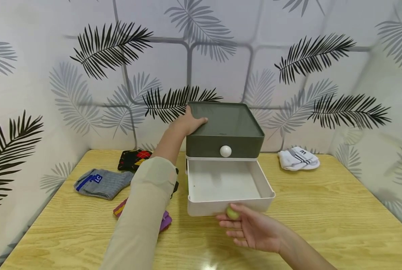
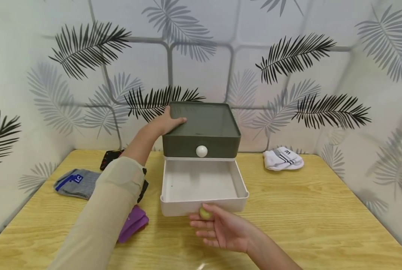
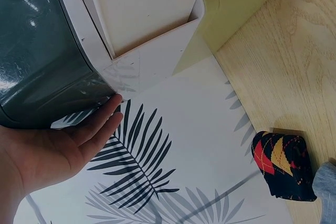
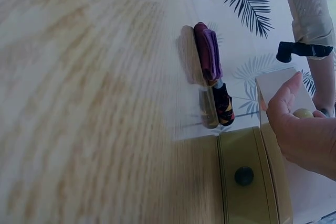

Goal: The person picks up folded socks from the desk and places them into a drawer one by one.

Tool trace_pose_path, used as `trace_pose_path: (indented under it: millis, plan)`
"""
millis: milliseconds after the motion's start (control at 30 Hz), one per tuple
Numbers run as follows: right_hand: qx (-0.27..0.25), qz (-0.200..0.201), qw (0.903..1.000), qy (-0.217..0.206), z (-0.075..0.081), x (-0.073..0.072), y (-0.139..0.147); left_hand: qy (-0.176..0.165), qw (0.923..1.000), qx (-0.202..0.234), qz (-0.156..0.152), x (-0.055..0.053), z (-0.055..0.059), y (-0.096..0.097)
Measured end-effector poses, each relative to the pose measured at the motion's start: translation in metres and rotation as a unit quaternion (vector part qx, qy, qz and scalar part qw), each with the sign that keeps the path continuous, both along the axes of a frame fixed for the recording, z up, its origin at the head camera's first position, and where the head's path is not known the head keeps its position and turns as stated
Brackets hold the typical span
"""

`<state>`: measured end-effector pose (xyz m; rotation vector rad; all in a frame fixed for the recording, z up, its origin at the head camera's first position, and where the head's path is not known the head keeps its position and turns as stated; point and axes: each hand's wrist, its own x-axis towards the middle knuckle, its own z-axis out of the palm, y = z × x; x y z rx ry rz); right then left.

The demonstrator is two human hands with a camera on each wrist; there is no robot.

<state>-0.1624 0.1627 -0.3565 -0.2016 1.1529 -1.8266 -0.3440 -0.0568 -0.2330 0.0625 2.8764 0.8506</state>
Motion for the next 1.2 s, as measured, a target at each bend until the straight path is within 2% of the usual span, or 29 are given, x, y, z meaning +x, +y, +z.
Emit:
trace_pose_path:
  millis: [100,133,267,333,367,400,633,1200]
  plan:
    - [-0.001,-0.002,1.0000,-0.003,0.000,0.002,0.000,-0.002,1.0000,-0.001,0.003,0.000,0.000,0.001]
    - [-0.002,-0.001,1.0000,-0.003,-0.001,0.003,0.000,0.005,1.0000,-0.003,0.003,-0.014,-0.009,0.000]
    - [-0.002,0.000,1.0000,0.002,-0.001,0.007,-0.001,0.008,0.9999,0.000,0.008,-0.017,-0.012,0.000]
    - [-0.002,0.001,1.0000,0.005,-0.001,0.008,-0.001,0.009,0.9999,0.000,0.006,-0.017,-0.012,0.000]
    - [-0.002,0.000,1.0000,0.005,-0.001,0.009,-0.001,0.002,1.0000,0.001,0.007,-0.004,-0.002,0.001]
    - [-0.002,-0.001,1.0000,0.004,0.000,0.010,-0.001,0.003,1.0000,0.000,0.006,-0.003,-0.002,0.001]
    - [-0.006,-0.001,0.9999,-0.008,0.000,0.014,0.000,0.007,1.0000,0.000,0.002,-0.002,0.000,-0.001]
    - [-0.005,0.004,1.0000,0.007,-0.003,0.024,0.003,0.005,1.0000,0.001,0.003,-0.005,-0.004,0.000]
